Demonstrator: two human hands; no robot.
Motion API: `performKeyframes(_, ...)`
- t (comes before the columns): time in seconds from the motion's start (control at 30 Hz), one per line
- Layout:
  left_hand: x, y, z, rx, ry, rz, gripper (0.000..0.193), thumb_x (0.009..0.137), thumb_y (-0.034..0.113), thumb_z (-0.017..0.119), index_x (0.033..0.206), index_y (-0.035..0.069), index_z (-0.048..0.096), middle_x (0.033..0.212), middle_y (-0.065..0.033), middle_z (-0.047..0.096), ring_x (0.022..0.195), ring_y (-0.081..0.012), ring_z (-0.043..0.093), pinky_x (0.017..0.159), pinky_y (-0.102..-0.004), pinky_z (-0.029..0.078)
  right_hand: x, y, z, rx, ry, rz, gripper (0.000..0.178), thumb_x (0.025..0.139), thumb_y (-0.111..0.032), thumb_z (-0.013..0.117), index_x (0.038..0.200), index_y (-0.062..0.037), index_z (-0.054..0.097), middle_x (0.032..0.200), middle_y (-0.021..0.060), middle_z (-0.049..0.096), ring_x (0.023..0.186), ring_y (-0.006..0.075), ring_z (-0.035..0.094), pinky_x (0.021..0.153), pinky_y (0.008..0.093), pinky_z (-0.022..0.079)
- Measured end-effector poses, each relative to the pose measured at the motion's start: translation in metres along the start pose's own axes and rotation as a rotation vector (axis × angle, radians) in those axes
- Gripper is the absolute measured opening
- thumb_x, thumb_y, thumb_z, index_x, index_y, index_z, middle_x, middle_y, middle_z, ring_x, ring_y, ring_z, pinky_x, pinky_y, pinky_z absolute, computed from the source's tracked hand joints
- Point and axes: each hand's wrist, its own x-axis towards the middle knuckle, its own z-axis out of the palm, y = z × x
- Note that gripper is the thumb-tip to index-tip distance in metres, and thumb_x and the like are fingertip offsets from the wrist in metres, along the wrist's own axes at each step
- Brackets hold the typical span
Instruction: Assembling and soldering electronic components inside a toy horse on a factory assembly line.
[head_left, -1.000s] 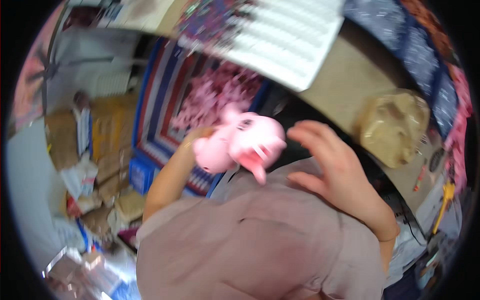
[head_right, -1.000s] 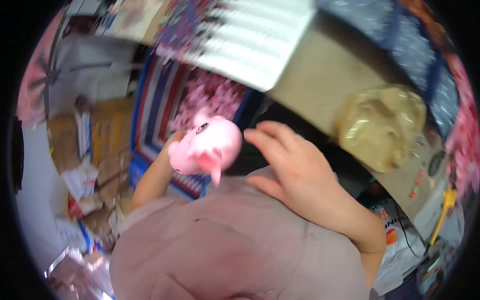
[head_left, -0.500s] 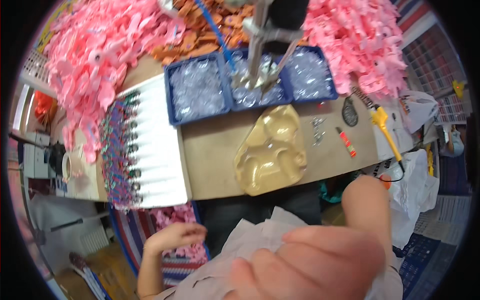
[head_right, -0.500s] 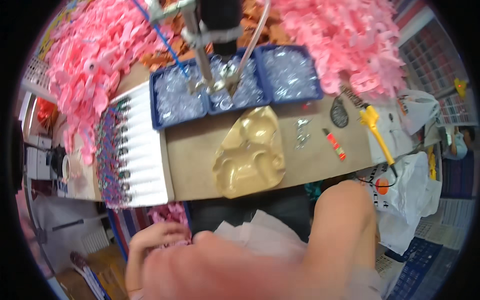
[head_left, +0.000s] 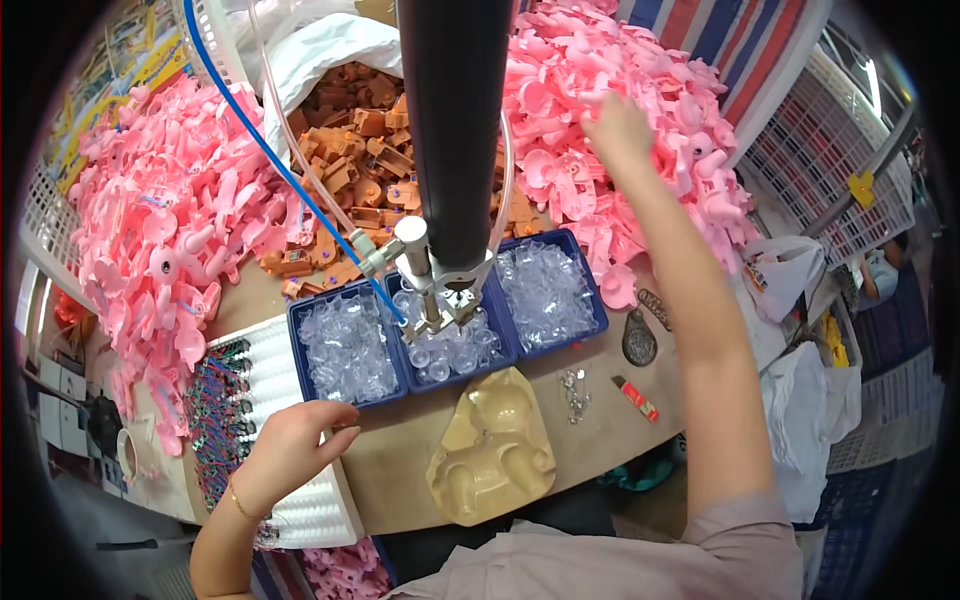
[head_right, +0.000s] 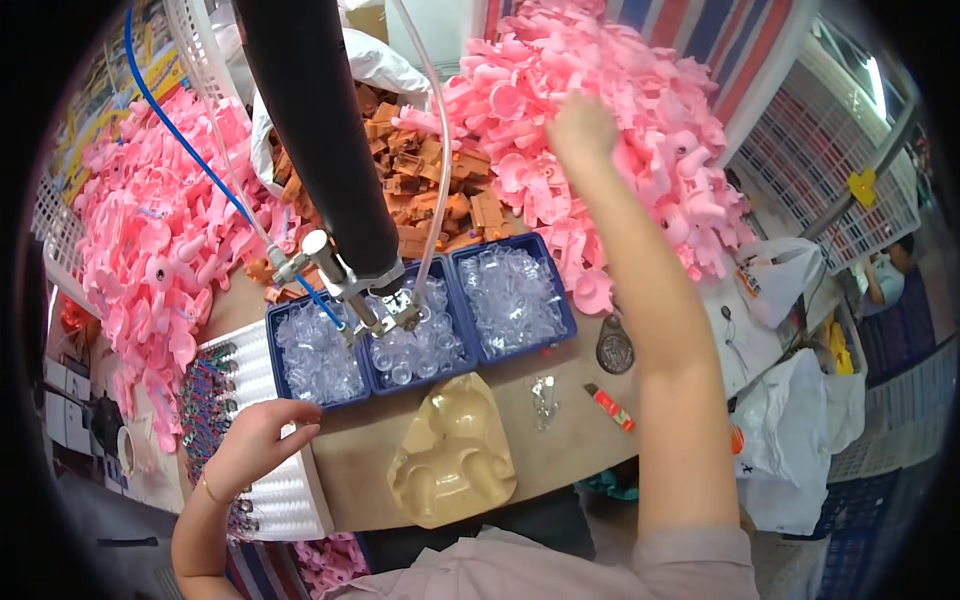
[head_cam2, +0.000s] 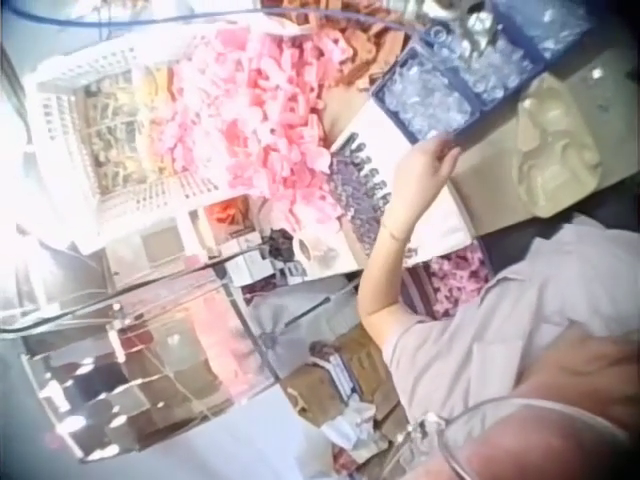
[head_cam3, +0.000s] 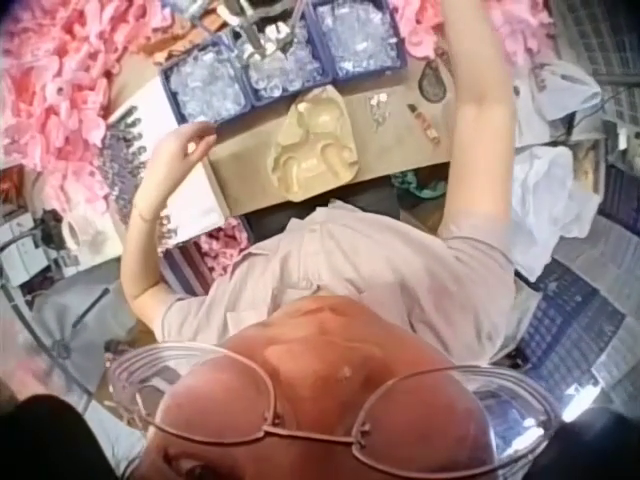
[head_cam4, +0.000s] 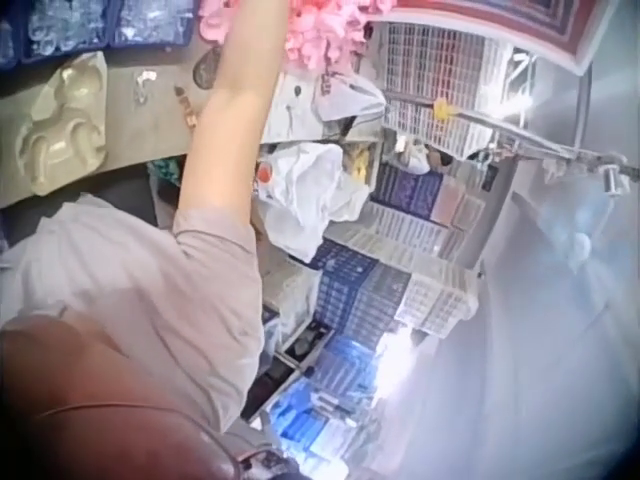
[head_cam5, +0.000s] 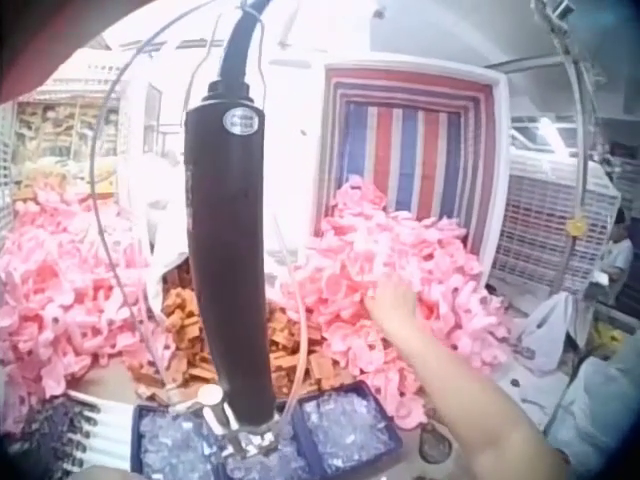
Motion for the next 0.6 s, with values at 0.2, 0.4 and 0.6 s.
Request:
performKeyframes(0.2,0.054,-0.062,-0.008,-0.129,0.172,-0.108,0.022,0.085,0.022,0.062,0.094,0.002,0.067,0.077,-0.0173,0.065,0.068,-0.0239,0.065,0.066,-0.035,0.05,0.018,0.113,0.071,-0.37,-0.088,-0.403,0.029,0.095,-0.021,0.044,0.109,-0.0005,0.06,0.099,0.0193,0.066,0.085,0.0325,0.064,0.075,0.0427,0.052)
performKeyframes(0.4,0.165,-0.12,-0.042,-0.066,0.345,-0.134,0.027,0.08,0.023,0.062,0.092,0.0,0.068,0.083,-0.0183,0.066,0.075,-0.0296,0.065,0.07,-0.0408,0.05,0.056,0.079,0.051,1.396,-0.319,0.673,0.033,0.085,-0.032,0.066,0.106,-0.0054,0.063,0.084,0.0014,0.061,0.066,0.0149,0.055,0.058,0.0321,0.045)
performKeyframes(0.6,0.269,-0.19,0.025,0.399,0.174,-0.163,0.04,0.073,0.036,0.066,0.101,0.008,0.07,0.107,-0.0127,0.068,0.097,-0.0302,0.066,0.082,-0.0415,0.052,0.027,0.025,0.055,1.009,-0.285,0.435,0.027,0.085,-0.033,0.067,0.091,-0.0063,0.064,0.075,-0.001,0.055,0.062,0.0096,0.049,0.051,0.0233,0.036)
